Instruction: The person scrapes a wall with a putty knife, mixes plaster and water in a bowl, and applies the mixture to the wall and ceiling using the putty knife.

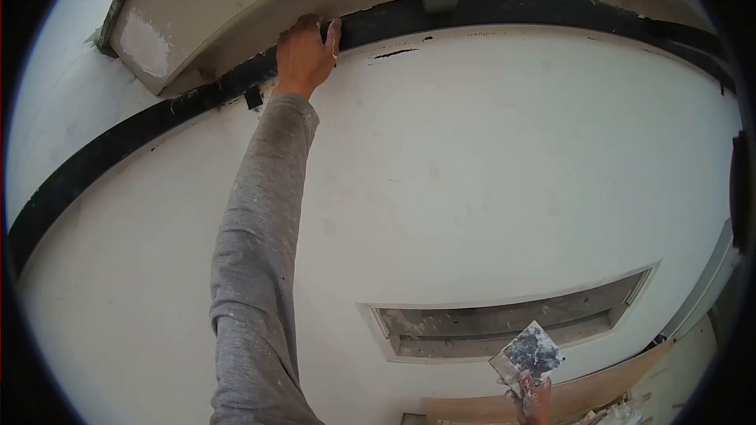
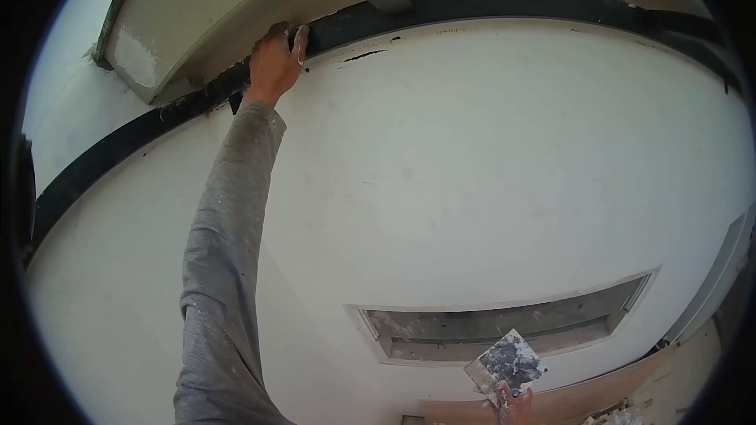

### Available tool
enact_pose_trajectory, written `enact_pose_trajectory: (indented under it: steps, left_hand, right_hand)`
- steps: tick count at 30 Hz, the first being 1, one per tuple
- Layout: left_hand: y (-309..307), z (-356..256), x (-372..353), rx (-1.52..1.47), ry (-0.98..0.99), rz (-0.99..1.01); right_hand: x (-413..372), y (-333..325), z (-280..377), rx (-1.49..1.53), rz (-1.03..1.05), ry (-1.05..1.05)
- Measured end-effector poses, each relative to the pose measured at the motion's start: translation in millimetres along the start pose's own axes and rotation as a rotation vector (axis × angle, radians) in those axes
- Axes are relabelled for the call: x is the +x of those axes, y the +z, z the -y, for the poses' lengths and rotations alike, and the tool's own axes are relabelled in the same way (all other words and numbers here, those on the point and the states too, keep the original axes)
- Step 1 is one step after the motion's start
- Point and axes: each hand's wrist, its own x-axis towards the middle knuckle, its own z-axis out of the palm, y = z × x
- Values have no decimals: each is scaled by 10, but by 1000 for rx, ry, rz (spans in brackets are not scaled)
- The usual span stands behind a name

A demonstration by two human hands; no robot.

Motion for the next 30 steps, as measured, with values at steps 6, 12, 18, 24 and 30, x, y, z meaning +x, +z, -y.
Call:
enact_pose_trajectory:
  steps: [6, 12, 18, 24, 30]
  left_hand:
    - [207, -97, -40, 225, 43, -274]
    - [100, -210, 7, 151, 24, -237]
    - [60, -229, 1, 190, -12, -119]
    - [202, -226, 62, 227, -69, -146]
    - [243, -463, 127, 227, -186, -53]
  right_hand:
    - [246, -902, -301, 39, 151, 150]
    - [220, -1220, -399, -607, 32, -186]
    - [180, -1182, -309, -475, 45, -134]
    - [54, -884, -47, -270, -79, -140]
    - [-340, -630, 300, 44, -241, -99]
